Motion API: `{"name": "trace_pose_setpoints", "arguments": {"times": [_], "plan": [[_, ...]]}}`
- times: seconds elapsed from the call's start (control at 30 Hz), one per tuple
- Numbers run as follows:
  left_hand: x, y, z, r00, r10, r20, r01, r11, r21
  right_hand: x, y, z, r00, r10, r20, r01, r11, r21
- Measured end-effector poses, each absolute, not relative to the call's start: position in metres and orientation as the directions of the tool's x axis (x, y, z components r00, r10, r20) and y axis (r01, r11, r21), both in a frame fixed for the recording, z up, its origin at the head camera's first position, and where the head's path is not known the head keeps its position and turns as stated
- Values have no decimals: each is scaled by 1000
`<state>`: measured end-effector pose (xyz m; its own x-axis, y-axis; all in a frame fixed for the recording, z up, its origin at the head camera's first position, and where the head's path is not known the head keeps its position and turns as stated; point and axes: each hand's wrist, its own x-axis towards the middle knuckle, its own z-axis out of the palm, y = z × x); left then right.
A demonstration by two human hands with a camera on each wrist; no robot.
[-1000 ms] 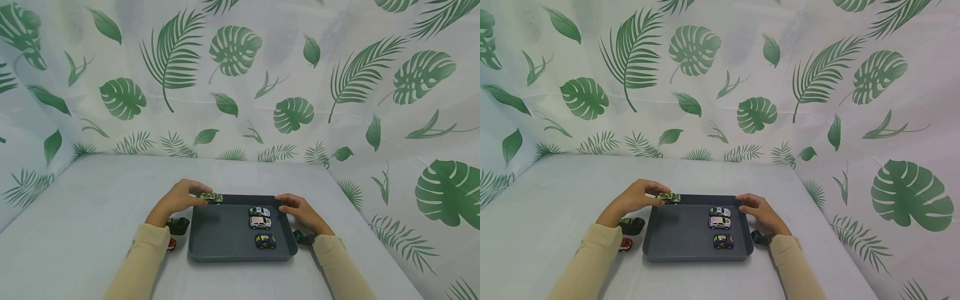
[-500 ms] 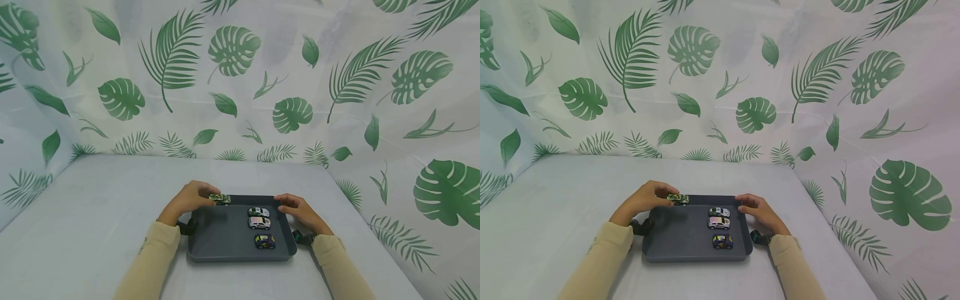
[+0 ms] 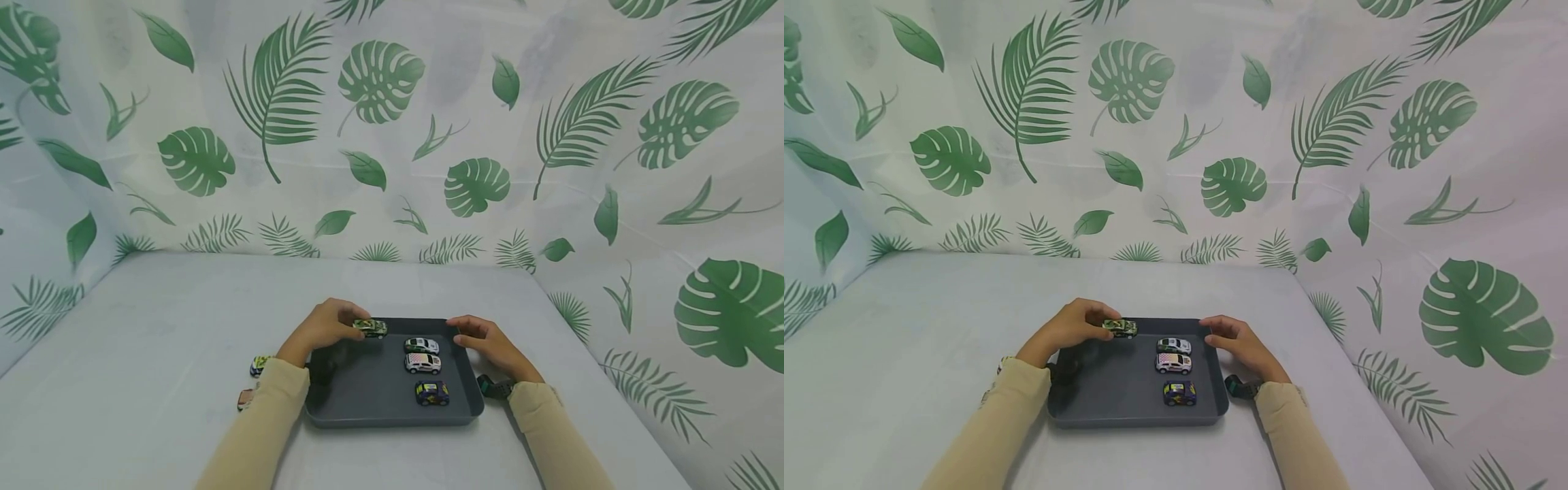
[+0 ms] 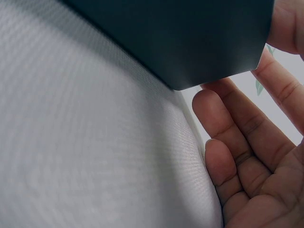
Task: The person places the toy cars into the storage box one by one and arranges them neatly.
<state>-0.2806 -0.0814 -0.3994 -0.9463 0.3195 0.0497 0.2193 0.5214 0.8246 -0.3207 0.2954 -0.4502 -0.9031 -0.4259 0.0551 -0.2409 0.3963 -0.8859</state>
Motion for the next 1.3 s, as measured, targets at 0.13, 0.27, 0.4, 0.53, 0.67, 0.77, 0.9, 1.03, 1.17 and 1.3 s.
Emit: {"name": "trace_pose_setpoints", "arguments": {"times": [0.13, 0.27, 0.4, 0.53, 0.67, 0.77, 0.9, 1.03, 1.17, 1.3], "plan": [[-282, -75, -404, -950, 310, 37, 207, 537, 818, -321, 296, -451, -905, -423, 51, -234, 392, -890], [-284, -71, -407, -951, 309, 28, 201, 546, 813, -320, 295, -450, -908, -417, 48, -225, 387, -894], [-286, -67, -410, -952, 306, 17, 195, 564, 803, -319, 295, -450, -906, -419, 55, -231, 382, -895], [-286, -65, -411, -956, 295, 5, 189, 600, 777, -320, 295, -451, -904, -423, 61, -238, 380, -894], [-286, -62, -410, -959, 284, -20, 170, 627, 760, -321, 295, -452, -903, -425, 64, -241, 378, -894], [-287, -61, -411, -959, 278, -44, 152, 641, 752, -321, 296, -452, -903, -425, 65, -240, 372, -896], [-287, -59, -413, -960, 273, -68, 134, 655, 743, -321, 296, -452, -903, -424, 64, -239, 373, -896], [-286, -57, -413, -962, 264, -73, 127, 666, 735, -321, 296, -452, -902, -427, 62, -238, 373, -897], [-285, -54, -412, -965, 250, -77, 116, 673, 731, -321, 296, -451, -899, -433, 65, -243, 368, -898], [-285, -53, -412, -968, 233, -87, 98, 678, 728, -321, 295, -451, -898, -434, 68, -245, 367, -897]]}}
